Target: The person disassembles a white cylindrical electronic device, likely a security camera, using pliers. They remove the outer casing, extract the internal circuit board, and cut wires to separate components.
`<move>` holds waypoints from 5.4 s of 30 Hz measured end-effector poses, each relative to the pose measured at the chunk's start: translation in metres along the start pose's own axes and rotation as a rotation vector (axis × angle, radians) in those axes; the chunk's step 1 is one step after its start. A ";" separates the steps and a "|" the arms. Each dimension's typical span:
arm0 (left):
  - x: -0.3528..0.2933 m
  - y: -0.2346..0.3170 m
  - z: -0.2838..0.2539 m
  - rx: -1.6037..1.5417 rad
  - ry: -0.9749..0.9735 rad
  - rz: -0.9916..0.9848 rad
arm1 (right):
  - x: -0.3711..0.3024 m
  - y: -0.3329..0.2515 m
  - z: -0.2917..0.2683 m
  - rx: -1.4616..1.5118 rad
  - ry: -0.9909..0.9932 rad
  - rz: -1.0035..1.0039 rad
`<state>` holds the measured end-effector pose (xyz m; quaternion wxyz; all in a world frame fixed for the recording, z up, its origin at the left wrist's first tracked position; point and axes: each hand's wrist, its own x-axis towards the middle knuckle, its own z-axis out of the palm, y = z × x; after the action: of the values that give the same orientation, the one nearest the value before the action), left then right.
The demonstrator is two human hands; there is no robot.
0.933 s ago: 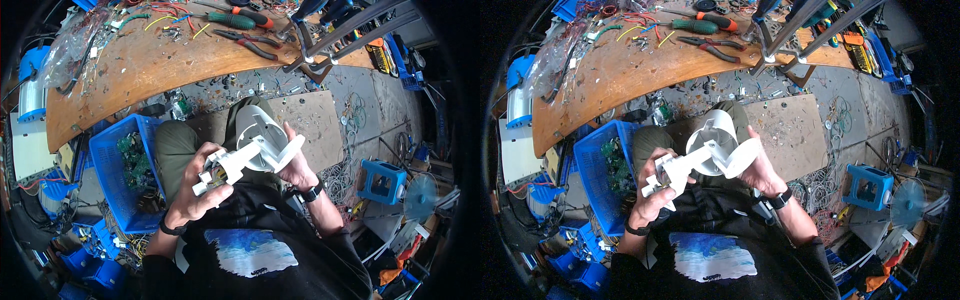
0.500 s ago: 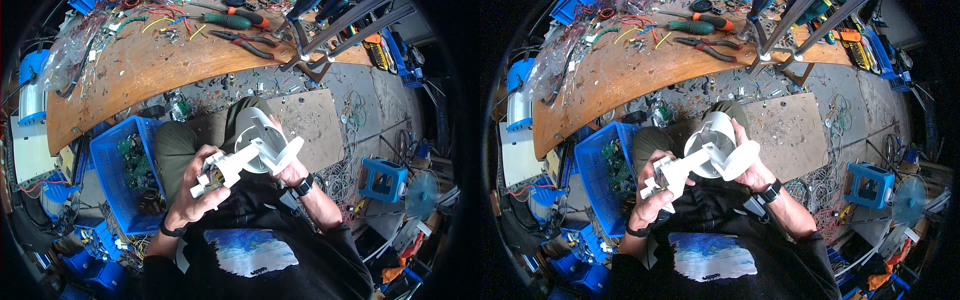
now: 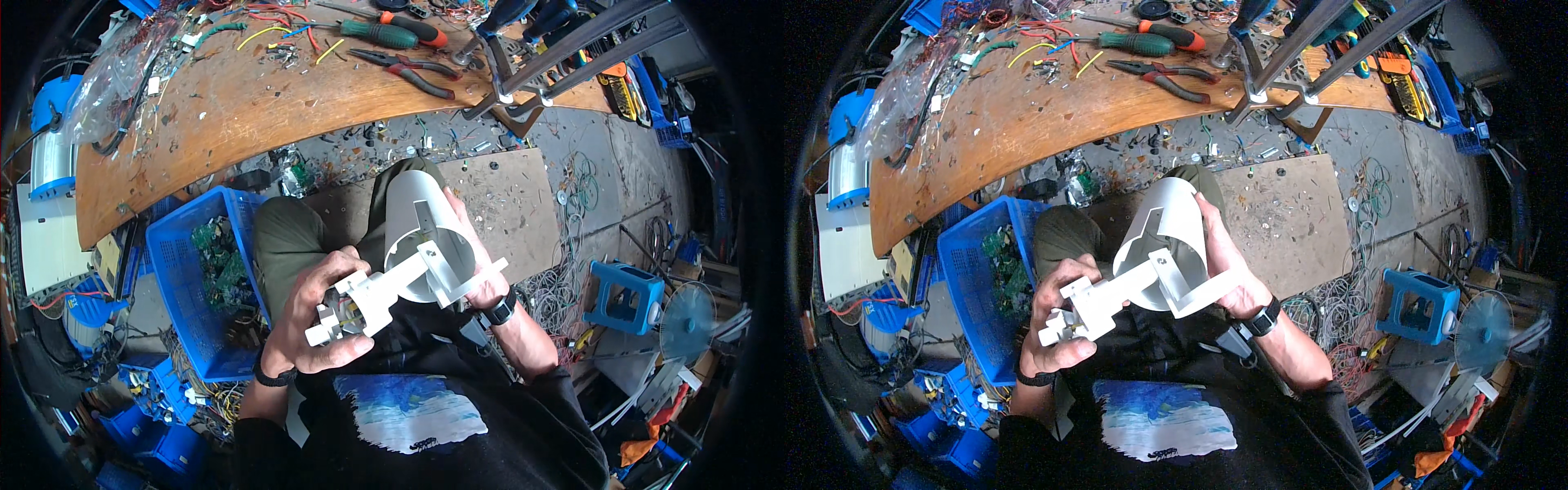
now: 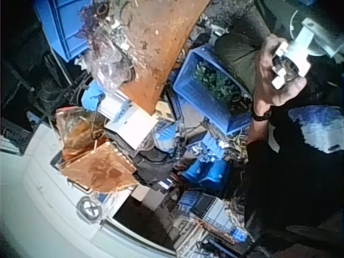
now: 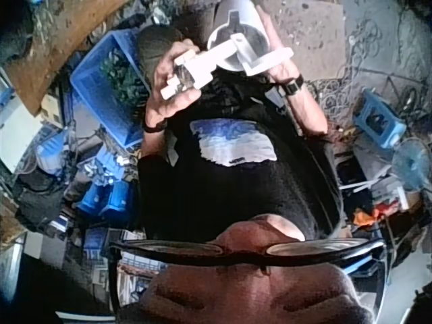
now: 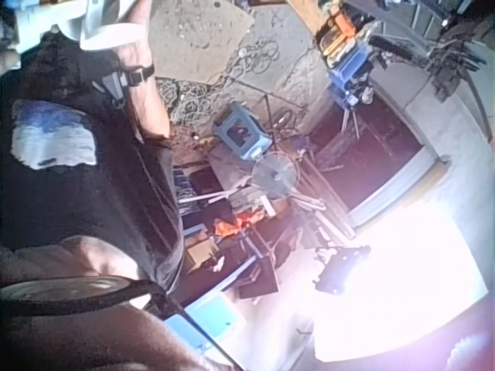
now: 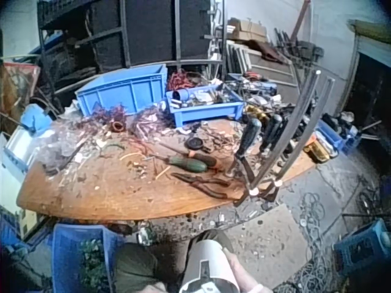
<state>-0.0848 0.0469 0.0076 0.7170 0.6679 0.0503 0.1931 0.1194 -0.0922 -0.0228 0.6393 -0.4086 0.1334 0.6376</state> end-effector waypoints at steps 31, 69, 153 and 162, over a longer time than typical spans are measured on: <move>0.006 -0.081 -0.008 0.966 -0.020 -0.092 | -0.037 -0.017 -0.012 -0.911 -0.031 -0.968; 0.038 -0.011 0.024 0.415 0.112 0.086 | -0.026 -0.014 0.008 -1.305 -0.216 -1.162; 0.021 -0.076 -0.008 -0.745 1.004 -0.498 | -0.063 -0.008 0.045 -1.509 -0.305 -0.618; 0.011 -0.086 -0.031 -0.707 1.086 -0.392 | -0.060 0.005 0.046 -1.557 -0.282 -0.725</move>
<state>-0.0673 0.0772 -0.0774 0.7873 0.1800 0.4572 0.3726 0.0901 -0.1034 0.0457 0.3522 -0.6642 -0.5593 0.3491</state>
